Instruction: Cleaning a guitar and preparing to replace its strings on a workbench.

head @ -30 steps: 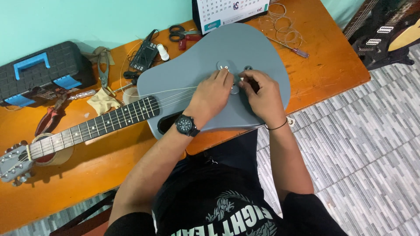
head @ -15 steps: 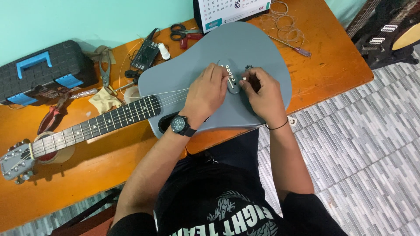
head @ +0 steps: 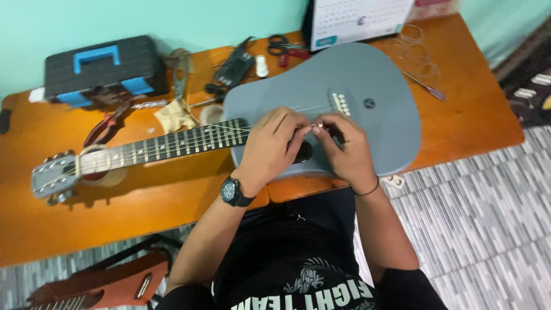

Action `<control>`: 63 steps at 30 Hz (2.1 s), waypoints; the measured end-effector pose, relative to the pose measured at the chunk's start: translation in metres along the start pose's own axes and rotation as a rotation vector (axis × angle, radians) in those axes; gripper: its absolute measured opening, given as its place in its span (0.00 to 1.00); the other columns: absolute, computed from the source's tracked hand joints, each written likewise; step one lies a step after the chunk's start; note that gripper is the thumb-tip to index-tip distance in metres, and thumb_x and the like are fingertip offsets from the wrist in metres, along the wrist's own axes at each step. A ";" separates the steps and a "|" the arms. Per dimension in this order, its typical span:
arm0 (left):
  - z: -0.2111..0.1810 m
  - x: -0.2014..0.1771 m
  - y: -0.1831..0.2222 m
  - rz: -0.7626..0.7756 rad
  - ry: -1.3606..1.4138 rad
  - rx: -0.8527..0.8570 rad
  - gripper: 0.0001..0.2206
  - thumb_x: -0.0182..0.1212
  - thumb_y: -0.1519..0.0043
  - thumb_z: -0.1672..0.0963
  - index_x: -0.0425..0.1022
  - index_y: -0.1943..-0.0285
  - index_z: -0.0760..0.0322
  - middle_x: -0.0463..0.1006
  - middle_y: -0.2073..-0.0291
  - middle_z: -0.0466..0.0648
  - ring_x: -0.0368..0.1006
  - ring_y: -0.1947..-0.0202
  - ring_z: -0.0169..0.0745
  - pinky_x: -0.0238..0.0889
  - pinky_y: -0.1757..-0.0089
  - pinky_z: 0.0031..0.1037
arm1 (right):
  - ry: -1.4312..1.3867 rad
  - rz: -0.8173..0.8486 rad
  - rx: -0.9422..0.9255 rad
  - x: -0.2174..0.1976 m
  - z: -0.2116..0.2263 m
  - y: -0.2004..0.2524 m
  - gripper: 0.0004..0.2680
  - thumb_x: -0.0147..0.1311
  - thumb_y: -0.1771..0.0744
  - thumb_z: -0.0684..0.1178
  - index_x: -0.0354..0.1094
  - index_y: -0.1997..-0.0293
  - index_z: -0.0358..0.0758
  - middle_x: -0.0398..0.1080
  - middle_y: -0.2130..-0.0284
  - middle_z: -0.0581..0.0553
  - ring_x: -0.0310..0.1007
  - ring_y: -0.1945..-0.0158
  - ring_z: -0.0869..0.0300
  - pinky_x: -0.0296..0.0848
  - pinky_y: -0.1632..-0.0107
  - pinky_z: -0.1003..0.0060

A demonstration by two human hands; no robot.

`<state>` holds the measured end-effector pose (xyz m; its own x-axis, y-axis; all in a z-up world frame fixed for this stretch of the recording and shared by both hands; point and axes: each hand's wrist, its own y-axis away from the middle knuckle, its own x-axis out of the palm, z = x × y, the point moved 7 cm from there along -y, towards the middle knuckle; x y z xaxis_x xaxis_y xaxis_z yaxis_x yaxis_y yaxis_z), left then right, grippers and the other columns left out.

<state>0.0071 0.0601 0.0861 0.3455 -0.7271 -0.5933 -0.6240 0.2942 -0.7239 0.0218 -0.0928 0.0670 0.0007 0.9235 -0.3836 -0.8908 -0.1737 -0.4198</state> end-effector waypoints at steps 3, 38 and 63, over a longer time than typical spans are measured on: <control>0.015 -0.026 0.028 -0.043 0.023 0.006 0.04 0.55 0.31 0.55 0.74 0.54 0.57 0.69 0.68 0.38 0.73 0.64 0.45 0.69 0.60 0.33 | -0.075 0.054 0.031 0.030 0.008 0.004 0.02 0.59 0.31 0.41 0.75 0.55 0.37 0.73 0.66 0.39 0.76 0.58 0.46 0.75 0.54 0.53; 0.083 -0.141 0.104 -0.403 -0.334 -0.262 0.04 0.65 0.34 0.56 0.82 0.53 0.55 0.78 0.68 0.41 0.72 0.60 0.43 0.62 0.54 0.32 | -0.135 0.618 -0.084 0.185 0.072 -0.065 0.06 0.58 0.30 0.49 0.76 0.51 0.41 0.78 0.69 0.42 0.74 0.62 0.57 0.73 0.53 0.58; 0.076 -0.112 0.087 -0.024 0.503 -0.687 0.08 0.48 0.28 0.59 0.57 0.44 0.69 0.78 0.63 0.65 0.74 0.64 0.56 0.66 0.59 0.45 | 0.352 0.361 -0.915 0.149 0.094 -0.053 0.05 0.53 0.29 0.47 0.76 0.58 0.44 0.75 0.67 0.50 0.69 0.58 0.54 0.67 0.53 0.60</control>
<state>-0.0324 0.2146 0.0633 0.1127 -0.9651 -0.2362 -0.9635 -0.0481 -0.2635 0.0263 0.0862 0.1095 0.0665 0.6386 -0.7667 -0.1803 -0.7481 -0.6387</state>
